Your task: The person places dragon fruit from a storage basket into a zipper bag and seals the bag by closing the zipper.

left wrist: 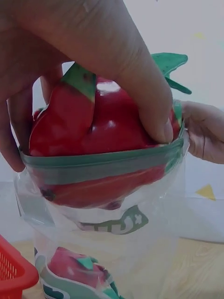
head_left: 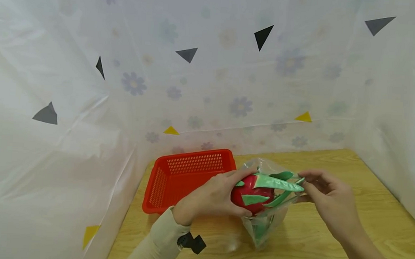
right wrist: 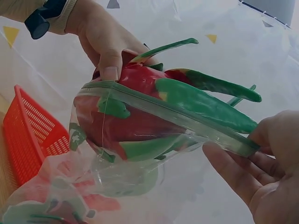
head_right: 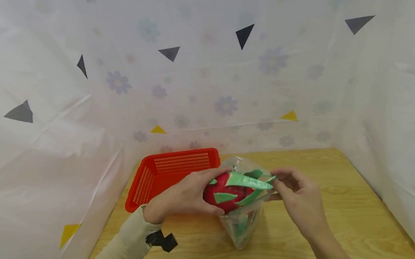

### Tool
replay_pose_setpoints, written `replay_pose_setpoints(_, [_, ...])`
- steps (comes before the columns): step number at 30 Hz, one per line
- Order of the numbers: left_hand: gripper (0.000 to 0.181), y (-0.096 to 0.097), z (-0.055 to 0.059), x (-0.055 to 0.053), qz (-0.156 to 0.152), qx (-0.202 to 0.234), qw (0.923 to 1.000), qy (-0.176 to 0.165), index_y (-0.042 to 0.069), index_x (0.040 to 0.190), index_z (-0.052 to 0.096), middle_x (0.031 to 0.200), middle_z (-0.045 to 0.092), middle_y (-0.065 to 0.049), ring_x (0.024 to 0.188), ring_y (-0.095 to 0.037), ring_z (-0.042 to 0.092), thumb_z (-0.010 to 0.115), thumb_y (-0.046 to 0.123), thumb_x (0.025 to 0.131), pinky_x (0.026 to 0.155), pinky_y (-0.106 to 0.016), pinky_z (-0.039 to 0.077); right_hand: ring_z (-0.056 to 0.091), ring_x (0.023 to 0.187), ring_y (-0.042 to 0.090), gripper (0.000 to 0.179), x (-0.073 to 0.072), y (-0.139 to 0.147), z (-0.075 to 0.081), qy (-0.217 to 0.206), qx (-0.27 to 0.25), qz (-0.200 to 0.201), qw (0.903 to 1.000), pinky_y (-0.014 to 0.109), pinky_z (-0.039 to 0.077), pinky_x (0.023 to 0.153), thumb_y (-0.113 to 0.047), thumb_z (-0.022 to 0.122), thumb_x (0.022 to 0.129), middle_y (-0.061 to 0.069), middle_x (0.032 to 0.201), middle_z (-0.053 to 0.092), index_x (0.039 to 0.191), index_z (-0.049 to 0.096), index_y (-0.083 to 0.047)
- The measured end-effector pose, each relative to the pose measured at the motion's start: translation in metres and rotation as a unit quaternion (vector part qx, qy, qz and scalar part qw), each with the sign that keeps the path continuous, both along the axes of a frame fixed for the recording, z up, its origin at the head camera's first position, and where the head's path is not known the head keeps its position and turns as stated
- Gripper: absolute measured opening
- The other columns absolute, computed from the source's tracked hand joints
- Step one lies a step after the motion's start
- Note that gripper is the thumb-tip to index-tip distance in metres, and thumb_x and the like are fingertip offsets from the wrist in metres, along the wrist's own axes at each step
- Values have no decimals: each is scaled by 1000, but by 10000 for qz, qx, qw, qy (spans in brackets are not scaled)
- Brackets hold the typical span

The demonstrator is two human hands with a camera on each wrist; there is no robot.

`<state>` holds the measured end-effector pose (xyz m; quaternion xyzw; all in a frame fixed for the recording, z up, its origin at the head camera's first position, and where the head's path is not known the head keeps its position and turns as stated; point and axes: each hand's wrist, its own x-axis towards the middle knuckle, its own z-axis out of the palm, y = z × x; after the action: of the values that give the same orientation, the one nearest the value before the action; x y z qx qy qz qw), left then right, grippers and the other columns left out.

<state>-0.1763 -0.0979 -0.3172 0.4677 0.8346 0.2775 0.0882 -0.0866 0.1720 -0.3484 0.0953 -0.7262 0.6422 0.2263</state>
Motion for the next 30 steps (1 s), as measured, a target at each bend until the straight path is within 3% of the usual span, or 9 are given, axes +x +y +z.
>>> replay_pose_setpoints(6, [94, 0, -8, -3, -188, 259, 9978, -574, 40, 152, 26, 135, 50, 10, 116, -5, 53, 85, 33, 78, 85, -16, 53, 70, 75, 13, 17, -1, -5, 2, -150, 290, -181, 9993, 32, 60, 61, -1, 57, 98, 6, 95, 69, 113, 62, 5])
replay_pose_setpoints(9, [93, 0, -15, -5, -437, 387, 9962, -645, 39, 149, 30, 135, 50, 10, 117, -5, 53, 87, 29, 76, 87, -16, 53, 69, 75, 13, 19, 0, -7, 4, -356, 645, -221, 9970, 32, 60, 62, -6, 58, 99, 4, 91, 69, 115, 62, 2])
replay_pose_setpoints(12, [91, 0, -22, -7, -854, 508, 9941, -425, 34, 147, 32, 136, 51, 8, 119, -4, 53, 87, 27, 75, 90, -15, 51, 67, 72, 15, 24, -1, -7, 5, -639, 810, 22, 9947, 34, 60, 62, -12, 57, 101, 3, 87, 66, 121, 59, 0])
replay_pose_setpoints(16, [91, 0, -26, -7, -1307, 575, 9897, -33, 30, 149, 32, 140, 50, 8, 123, -3, 51, 86, 27, 76, 95, -14, 49, 63, 65, 21, 30, -4, -5, 7, -921, 670, 557, 9919, 37, 59, 60, -15, 55, 102, 5, 82, 60, 128, 54, 1])
replay_pose_setpoints(23, [90, 2, -26, -5, -2001, 768, 9767, 145, 20, 150, 35, 150, 43, 1, 135, -10, 44, 85, 15, 76, 105, -20, 44, 61, 52, 25, 31, -7, -3, 11, -1085, 668, 783, 9888, 39, 55, 50, -18, 52, 104, 3, 68, 54, 128, 55, 1])
replay_pose_setpoints(26, [86, 3, -25, -1, -2203, 738, 9711, 543, 18, 150, 36, 153, 41, -1, 140, -11, 39, 85, 19, 78, 110, -21, 40, 57, 50, 26, 33, -9, -4, 10, -1167, 695, 853, 9871, 41, 55, 49, -23, 49, 105, 3, 62, 52, 127, 56, 1])
replay_pose_setpoints(30, [85, 1, -22, 6, -2201, 816, 9635, 1285, 16, 149, 37, 155, 39, -3, 145, -13, 34, 84, 27, 79, 118, -27, 32, 53, 51, 23, 31, -10, -1, 8, -1173, 568, 978, 9866, 40, 55, 49, -23, 45, 106, 1, 64, 50, 126, 57, -3])
